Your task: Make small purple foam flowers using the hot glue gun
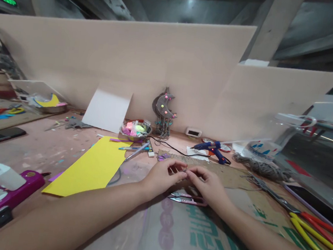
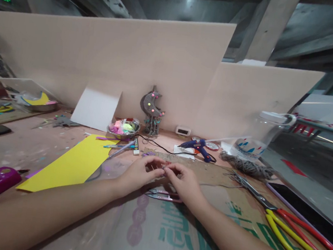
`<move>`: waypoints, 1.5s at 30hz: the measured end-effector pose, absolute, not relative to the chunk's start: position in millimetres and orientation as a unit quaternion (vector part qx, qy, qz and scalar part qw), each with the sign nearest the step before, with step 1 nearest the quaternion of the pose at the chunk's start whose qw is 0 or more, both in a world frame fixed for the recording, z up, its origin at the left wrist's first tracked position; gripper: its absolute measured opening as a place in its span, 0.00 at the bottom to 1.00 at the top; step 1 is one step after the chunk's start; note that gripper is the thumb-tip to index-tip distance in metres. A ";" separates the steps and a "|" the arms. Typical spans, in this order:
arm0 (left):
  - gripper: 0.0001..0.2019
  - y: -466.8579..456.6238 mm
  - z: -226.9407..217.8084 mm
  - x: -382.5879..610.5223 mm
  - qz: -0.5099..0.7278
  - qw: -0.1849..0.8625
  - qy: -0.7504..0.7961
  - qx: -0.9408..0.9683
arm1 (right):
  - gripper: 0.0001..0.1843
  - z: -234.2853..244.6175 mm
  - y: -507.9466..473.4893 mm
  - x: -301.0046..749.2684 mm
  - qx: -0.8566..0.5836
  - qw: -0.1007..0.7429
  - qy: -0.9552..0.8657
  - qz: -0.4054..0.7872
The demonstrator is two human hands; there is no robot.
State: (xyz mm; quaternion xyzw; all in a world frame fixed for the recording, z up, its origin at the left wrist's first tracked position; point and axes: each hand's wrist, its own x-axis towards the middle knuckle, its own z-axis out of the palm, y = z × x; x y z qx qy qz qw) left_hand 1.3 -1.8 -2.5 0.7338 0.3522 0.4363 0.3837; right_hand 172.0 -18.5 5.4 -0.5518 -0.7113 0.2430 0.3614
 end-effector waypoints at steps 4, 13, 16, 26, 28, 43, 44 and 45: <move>0.11 -1.3 -2.7 1.4 0.434 0.392 0.339 0.737 | 0.15 6.4 -19.7 171.0 -0.549 0.352 -0.719 0.241; 0.11 7.4 -7.1 -0.1 0.496 0.435 0.370 0.654 | 0.15 12.7 -23.7 164.5 -0.540 0.348 -0.727 0.243; 0.17 11.0 -9.3 -2.8 0.522 0.435 0.396 0.618 | 0.16 12.1 -23.3 166.2 -0.544 0.358 -0.719 0.244; 0.15 3.2 -6.7 3.4 0.430 0.429 0.380 0.698 | 0.17 7.7 -18.2 170.6 -0.552 0.374 -0.714 0.216; 0.15 2.6 -6.7 3.2 0.432 0.425 0.370 0.705 | 0.17 8.0 -17.9 170.6 -0.554 0.364 -0.718 0.214; 0.17 6.3 -6.6 1.8 0.450 0.391 0.386 0.704 | 0.17 7.0 -15.2 171.5 -0.547 0.381 -0.706 0.238; 0.17 6.6 -6.7 1.8 0.453 0.392 0.388 0.700 | 0.17 6.9 -15.0 172.0 -0.550 0.384 -0.703 0.237; 0.17 6.9 -7.2 1.9 0.454 0.395 0.391 0.696 | 0.17 6.8 -14.9 172.5 -0.552 0.387 -0.700 0.235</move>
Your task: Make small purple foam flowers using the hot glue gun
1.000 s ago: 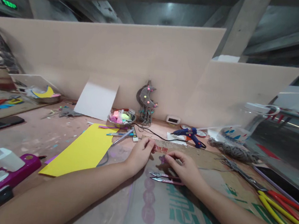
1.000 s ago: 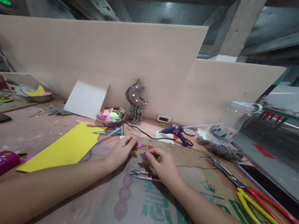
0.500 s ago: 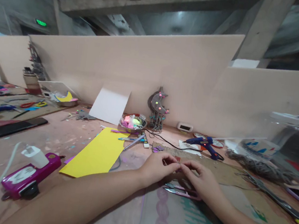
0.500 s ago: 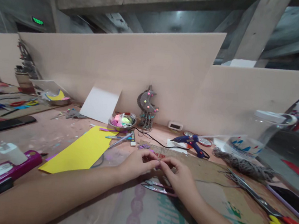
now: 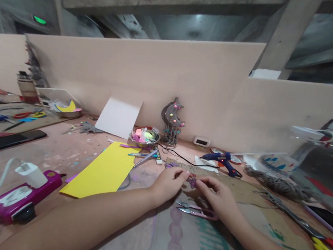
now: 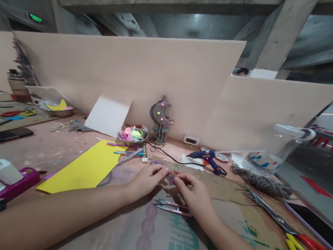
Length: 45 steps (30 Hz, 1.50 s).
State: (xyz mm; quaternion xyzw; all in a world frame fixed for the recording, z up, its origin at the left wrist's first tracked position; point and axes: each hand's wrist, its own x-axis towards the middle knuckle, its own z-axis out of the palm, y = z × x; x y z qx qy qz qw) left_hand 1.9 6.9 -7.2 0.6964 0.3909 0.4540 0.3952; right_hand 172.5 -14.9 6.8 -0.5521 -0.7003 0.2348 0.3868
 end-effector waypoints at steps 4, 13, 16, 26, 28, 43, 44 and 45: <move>0.15 7.5 -10.1 3.6 0.434 0.403 0.396 0.702 | 0.17 5.5 -13.9 174.2 -0.550 0.398 -0.696 0.234; 0.10 4.7 -9.8 4.1 0.441 0.398 0.392 0.702 | 0.19 3.7 -14.7 174.8 -0.540 0.401 -0.683 0.285; 0.11 4.8 -8.8 3.4 0.447 0.408 0.386 0.696 | 0.19 3.0 -14.3 175.3 -0.541 0.394 -0.683 0.291; 0.11 5.4 -7.1 3.2 0.437 0.398 0.394 0.704 | 0.18 0.1 -12.7 175.4 -0.546 0.390 -0.695 0.258; 0.11 5.0 -7.3 3.1 0.435 0.395 0.394 0.706 | 0.18 1.7 -13.9 174.7 -0.545 0.394 -0.693 0.260; 0.12 3.7 -8.9 2.1 0.432 0.416 0.365 0.712 | 0.17 2.1 -14.3 173.2 -0.548 0.399 -0.682 0.274; 0.11 3.8 -9.6 2.4 0.431 0.411 0.368 0.714 | 0.17 2.5 -14.6 173.1 -0.549 0.397 -0.683 0.275; 0.11 3.7 -10.0 2.7 0.430 0.407 0.372 0.715 | 0.18 2.7 -14.8 173.0 -0.548 0.394 -0.684 0.277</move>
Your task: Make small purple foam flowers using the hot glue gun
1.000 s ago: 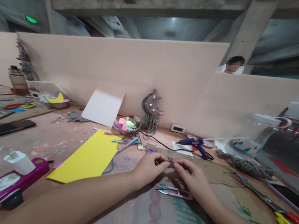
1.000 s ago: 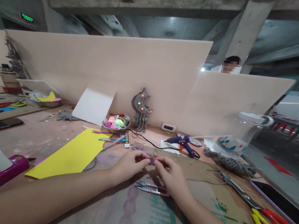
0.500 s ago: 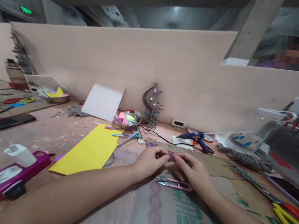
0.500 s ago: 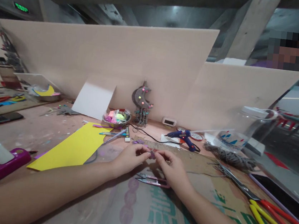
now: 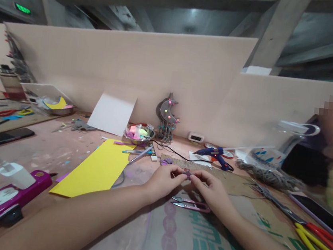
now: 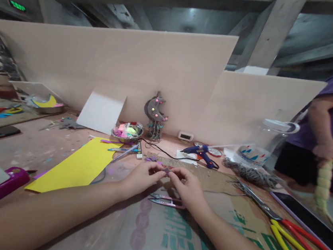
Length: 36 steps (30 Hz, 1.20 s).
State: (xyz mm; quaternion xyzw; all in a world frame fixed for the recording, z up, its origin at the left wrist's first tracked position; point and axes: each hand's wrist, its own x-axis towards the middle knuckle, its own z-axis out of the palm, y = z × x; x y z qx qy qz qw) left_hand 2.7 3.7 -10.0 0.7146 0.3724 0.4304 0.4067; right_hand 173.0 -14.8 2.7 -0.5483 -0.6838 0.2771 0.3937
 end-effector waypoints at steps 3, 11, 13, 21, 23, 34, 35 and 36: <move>0.10 2.6 -9.1 2.9 0.432 0.403 0.385 0.710 | 0.18 2.6 -14.7 173.0 -0.539 0.388 -0.692 0.283; 0.10 3.6 -5.5 3.8 0.421 0.406 0.386 0.714 | 0.16 -1.5 -12.4 173.5 -0.542 0.376 -0.700 0.273; 0.10 4.0 -5.7 3.7 0.418 0.405 0.389 0.714 | 0.16 -2.9 -12.7 173.0 -0.544 0.383 -0.693 0.280; 0.11 2.5 -5.7 3.7 0.428 0.414 0.375 0.711 | 0.15 -2.2 -12.9 172.3 -0.529 0.395 -0.701 0.270; 0.11 2.7 -6.5 3.7 0.426 0.420 0.381 0.705 | 0.15 0.4 -14.3 172.1 -0.537 0.387 -0.702 0.261; 0.09 0.3 -2.5 2.9 0.421 0.406 0.384 0.715 | 0.15 4.2 -15.9 169.9 -0.527 0.382 -0.707 0.278; 0.09 0.6 -2.6 3.2 0.419 0.409 0.384 0.714 | 0.15 4.1 -16.0 169.8 -0.525 0.382 -0.705 0.284; 0.09 1.0 -2.9 3.5 0.418 0.412 0.383 0.713 | 0.15 4.1 -16.1 169.7 -0.525 0.382 -0.703 0.291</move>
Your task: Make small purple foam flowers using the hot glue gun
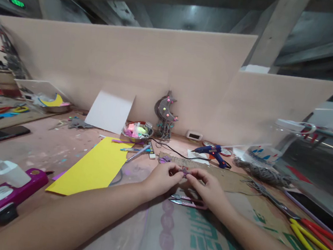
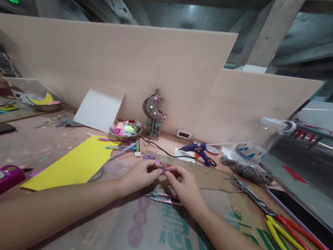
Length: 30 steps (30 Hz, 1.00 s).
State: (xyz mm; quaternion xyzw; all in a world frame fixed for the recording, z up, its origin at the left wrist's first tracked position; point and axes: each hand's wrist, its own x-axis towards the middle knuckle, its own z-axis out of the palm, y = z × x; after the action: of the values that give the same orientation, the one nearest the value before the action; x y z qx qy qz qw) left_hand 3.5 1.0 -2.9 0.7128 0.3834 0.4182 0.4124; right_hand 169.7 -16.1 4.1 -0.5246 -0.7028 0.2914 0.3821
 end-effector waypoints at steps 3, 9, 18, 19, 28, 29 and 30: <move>0.10 3.3 -4.8 3.9 0.425 0.421 0.381 0.704 | 0.15 3.7 -16.7 170.1 -0.530 0.386 -0.688 0.313; 0.10 6.2 -7.8 3.1 0.430 0.422 0.379 0.703 | 0.16 1.4 -16.1 172.4 -0.533 0.394 -0.686 0.302; 0.10 6.4 -8.9 3.2 0.424 0.425 0.385 0.701 | 0.15 5.8 -17.9 169.9 -0.536 0.395 -0.682 0.303; 0.10 6.4 -9.4 3.0 0.422 0.423 0.385 0.703 | 0.16 5.9 -17.8 170.2 -0.534 0.396 -0.683 0.302; 0.10 5.2 -9.1 2.9 0.417 0.402 0.392 0.715 | 0.17 3.0 -15.0 172.7 -0.547 0.396 -0.692 0.255; 0.11 4.6 -8.2 2.8 0.424 0.405 0.387 0.711 | 0.17 2.6 -14.8 172.9 -0.547 0.395 -0.694 0.252; 0.12 4.0 -7.2 2.5 0.431 0.408 0.383 0.708 | 0.17 2.3 -14.8 173.1 -0.546 0.395 -0.695 0.251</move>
State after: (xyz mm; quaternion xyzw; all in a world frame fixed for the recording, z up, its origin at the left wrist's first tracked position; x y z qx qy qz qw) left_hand 2.5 4.0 -7.2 0.7080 0.3829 0.4310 0.4079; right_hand 173.1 -14.8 2.3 -0.5458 -0.6949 0.2508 0.3954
